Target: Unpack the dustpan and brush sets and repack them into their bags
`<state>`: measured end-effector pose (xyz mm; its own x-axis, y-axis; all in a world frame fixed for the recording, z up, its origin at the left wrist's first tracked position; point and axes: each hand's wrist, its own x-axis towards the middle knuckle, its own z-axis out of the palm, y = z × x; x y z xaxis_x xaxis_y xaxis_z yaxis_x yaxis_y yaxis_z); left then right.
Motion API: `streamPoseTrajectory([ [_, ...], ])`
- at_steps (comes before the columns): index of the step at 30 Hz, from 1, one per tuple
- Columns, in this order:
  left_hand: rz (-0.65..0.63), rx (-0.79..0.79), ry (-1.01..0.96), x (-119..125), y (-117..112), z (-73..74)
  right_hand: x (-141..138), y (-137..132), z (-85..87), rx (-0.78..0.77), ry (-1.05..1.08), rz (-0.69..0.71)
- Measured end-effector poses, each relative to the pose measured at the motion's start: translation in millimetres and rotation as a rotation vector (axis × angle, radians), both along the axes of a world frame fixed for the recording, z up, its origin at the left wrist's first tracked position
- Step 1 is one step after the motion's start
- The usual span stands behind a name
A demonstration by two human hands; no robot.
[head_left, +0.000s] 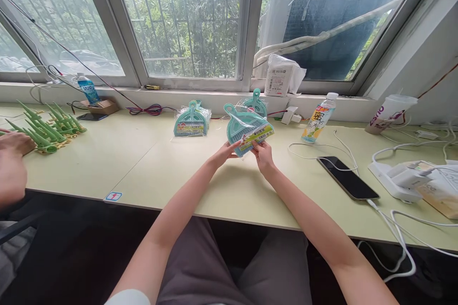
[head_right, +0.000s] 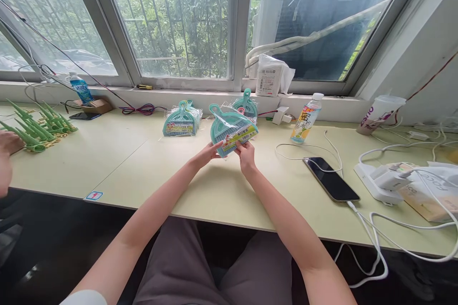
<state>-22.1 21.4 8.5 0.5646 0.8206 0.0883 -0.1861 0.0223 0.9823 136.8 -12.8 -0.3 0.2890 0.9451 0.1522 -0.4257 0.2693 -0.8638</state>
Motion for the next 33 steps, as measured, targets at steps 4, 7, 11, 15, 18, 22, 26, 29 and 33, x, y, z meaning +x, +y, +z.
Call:
streamPoseTrajectory([
  [4, 0.178, 0.059, -0.015, 7, -2, -1.2, -2, 1, -3.1, -0.017, -0.029, -0.006],
  [7, 0.188, 0.089, -0.047, 10, -4, 1.8, -3, 1, -3.1, -0.014, -0.054, 0.009],
  [11, 0.196, 0.209, -0.114, 15, -4, 2.5, -1, 0, -0.4, 0.006, -0.032, -0.001],
  [15, 0.264, 0.250, -0.156, 17, -2, -0.4, -1, 1, 0.2, 0.003, -0.019, 0.007],
  [18, 0.243, 0.245, -0.142, 14, -4, 0.5, 0, 2, -0.3, 0.004, 0.001, 0.017],
  [22, 0.131, 0.155, -0.084, 10, -6, 2.2, 3, 2, 1.1, 0.001, 0.028, 0.017],
  [26, 0.144, 0.058, -0.068, 9, -5, 0.7, 5, 3, 2.4, -0.002, 0.031, 0.000],
  [29, 0.120, 0.088, -0.007, 10, -8, 0.4, 6, 4, 1.4, 0.003, 0.039, -0.023],
  [33, -0.048, 0.048, 0.019, 17, -18, 0.0, 10, 6, -0.4, 0.020, 0.061, -0.038],
])
